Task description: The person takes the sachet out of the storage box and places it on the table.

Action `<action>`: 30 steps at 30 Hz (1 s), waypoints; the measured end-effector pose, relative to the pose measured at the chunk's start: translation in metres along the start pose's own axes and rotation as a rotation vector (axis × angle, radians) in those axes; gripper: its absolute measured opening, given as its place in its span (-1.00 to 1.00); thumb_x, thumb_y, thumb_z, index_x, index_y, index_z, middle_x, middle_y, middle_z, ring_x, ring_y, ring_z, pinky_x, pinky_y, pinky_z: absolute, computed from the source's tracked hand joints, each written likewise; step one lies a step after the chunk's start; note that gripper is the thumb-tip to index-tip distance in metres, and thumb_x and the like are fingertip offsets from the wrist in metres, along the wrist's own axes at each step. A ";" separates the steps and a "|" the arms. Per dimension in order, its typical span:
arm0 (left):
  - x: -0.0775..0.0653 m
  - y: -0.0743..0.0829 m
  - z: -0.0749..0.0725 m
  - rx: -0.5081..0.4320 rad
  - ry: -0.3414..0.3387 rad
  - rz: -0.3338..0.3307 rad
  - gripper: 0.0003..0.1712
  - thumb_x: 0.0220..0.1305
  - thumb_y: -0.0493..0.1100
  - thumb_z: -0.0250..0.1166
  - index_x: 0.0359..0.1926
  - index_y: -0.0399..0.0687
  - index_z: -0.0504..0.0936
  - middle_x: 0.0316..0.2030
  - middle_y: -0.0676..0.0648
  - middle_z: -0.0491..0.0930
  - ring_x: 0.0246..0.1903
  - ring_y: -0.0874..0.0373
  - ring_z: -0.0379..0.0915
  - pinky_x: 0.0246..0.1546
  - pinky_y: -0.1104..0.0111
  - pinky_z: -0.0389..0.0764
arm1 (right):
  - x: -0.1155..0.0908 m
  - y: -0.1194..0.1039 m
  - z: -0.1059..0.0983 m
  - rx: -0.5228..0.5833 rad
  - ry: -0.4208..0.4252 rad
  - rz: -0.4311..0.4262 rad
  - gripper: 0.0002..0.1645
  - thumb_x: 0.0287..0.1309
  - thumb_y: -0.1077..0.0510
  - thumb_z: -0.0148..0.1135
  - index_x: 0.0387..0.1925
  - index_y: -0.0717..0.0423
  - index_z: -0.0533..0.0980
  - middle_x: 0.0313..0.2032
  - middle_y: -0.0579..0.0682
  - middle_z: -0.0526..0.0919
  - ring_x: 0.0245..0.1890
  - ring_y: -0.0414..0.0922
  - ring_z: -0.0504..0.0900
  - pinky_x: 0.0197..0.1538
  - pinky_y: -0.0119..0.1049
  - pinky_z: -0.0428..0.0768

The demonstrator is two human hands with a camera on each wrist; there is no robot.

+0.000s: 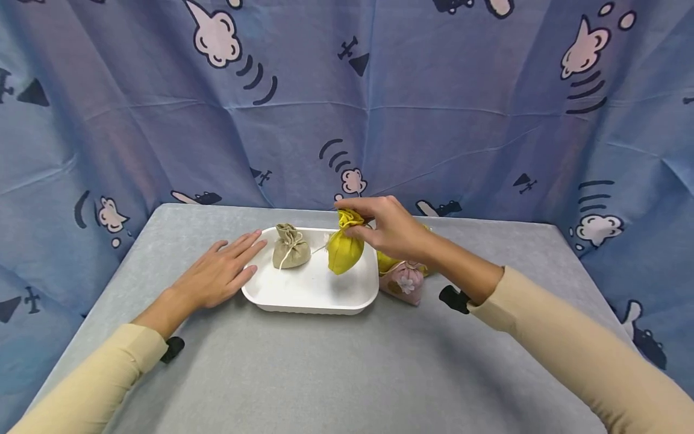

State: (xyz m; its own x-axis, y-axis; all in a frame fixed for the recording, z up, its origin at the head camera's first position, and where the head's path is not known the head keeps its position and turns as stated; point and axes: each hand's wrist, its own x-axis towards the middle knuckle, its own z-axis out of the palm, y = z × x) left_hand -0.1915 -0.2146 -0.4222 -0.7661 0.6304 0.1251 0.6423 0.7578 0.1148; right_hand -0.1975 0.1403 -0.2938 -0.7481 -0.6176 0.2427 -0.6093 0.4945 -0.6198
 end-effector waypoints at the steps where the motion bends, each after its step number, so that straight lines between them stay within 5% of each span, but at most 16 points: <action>1: 0.000 0.000 0.000 0.000 0.000 -0.001 -0.33 0.55 0.06 -0.06 0.55 -0.09 0.12 0.54 -0.13 0.03 0.47 -0.10 0.05 0.27 -0.16 0.23 | -0.001 0.000 -0.001 0.000 0.005 0.000 -0.41 0.17 0.36 0.37 0.26 0.21 0.50 0.08 0.09 0.67 0.00 -0.06 0.69 0.06 -0.23 0.62; 30: -0.001 -0.001 0.002 0.010 0.019 0.010 -0.34 0.56 0.07 -0.09 0.54 -0.09 0.15 0.53 -0.13 0.05 0.45 -0.12 0.10 0.24 -0.17 0.28 | -0.048 0.020 -0.063 -0.140 0.098 0.050 -0.44 0.18 0.37 0.36 0.24 0.21 0.52 0.09 0.16 0.66 0.04 0.08 0.67 0.05 -0.08 0.63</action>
State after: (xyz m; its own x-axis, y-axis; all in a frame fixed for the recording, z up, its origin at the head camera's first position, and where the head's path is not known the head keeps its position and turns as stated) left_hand -0.1913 -0.2161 -0.4244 -0.7589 0.6350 0.1448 0.6498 0.7531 0.1033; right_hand -0.1898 0.2185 -0.2706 -0.7960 -0.5314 0.2898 -0.5965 0.6073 -0.5248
